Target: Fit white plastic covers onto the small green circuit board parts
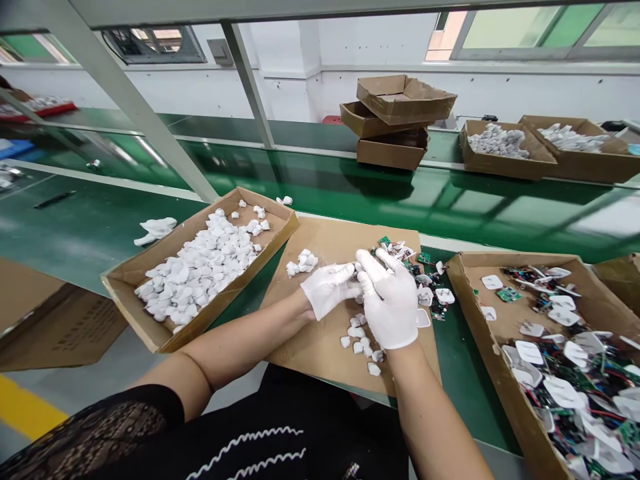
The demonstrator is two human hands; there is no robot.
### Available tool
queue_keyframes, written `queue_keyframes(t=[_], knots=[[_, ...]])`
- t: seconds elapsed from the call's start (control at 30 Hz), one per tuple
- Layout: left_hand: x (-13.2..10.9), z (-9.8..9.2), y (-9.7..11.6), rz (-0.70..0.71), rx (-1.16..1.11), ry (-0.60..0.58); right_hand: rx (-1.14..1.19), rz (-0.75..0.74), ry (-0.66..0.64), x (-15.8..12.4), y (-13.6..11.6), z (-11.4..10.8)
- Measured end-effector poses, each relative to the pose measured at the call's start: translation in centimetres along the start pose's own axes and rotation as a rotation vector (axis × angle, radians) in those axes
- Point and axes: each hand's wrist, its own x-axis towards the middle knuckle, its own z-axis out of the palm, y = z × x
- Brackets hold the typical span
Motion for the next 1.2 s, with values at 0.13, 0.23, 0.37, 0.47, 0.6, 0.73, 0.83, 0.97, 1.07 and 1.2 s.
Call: queue_keyframes(t=[0.13, 0.23, 0.37, 0.47, 0.6, 0.73, 0.83, 0.97, 1.07, 1.2], knots=[[0.4, -0.5, -0.1, 0.030, -0.061, 0.046, -0.002, -0.019, -0.163, -0.1, -0.1, 0.1], [0.8, -0.6, -0.4, 0.044, -0.053, 0.124, -0.038, -0.026, -0.189, -0.1, -0.1, 0.6], [0.9, -0.3, -0.3, 0.092, -0.014, 0.164, -0.166, -0.106, -0.201, 0.2, -0.2, 1.1], [0.8, -0.2, 0.3, 0.094, 0.020, 0.127, -0.209, -0.139, -0.201, 0.4, -0.1, 1.1], [0.9, -0.6, 1.2, -0.004, 0.026, 0.004, -0.164, -0.139, -0.212, 0.4, -0.1, 0.8], [0.7, -0.8, 1.6, 0.031, 0.034, 0.008, 0.120, -0.011, -0.207, -0.2, -0.8, 0.5], [0.3, -0.5, 1.7, 0.034, -0.008, -0.040, 0.344, 0.243, -0.091, -0.7, -1.2, 0.4], [0.1, -0.3, 1.3, 0.030, -0.010, -0.073, 0.258, 0.279, 0.052, -0.8, -0.8, 0.7], [0.3, -0.7, 0.4, 0.065, -0.015, -0.044, 0.232, 0.140, 0.069, -0.8, -0.3, 1.0], [0.4, -1.1, -0.3, 0.119, 0.019, -0.027, 0.195, 0.104, 0.046, -0.9, -0.4, 1.0]])
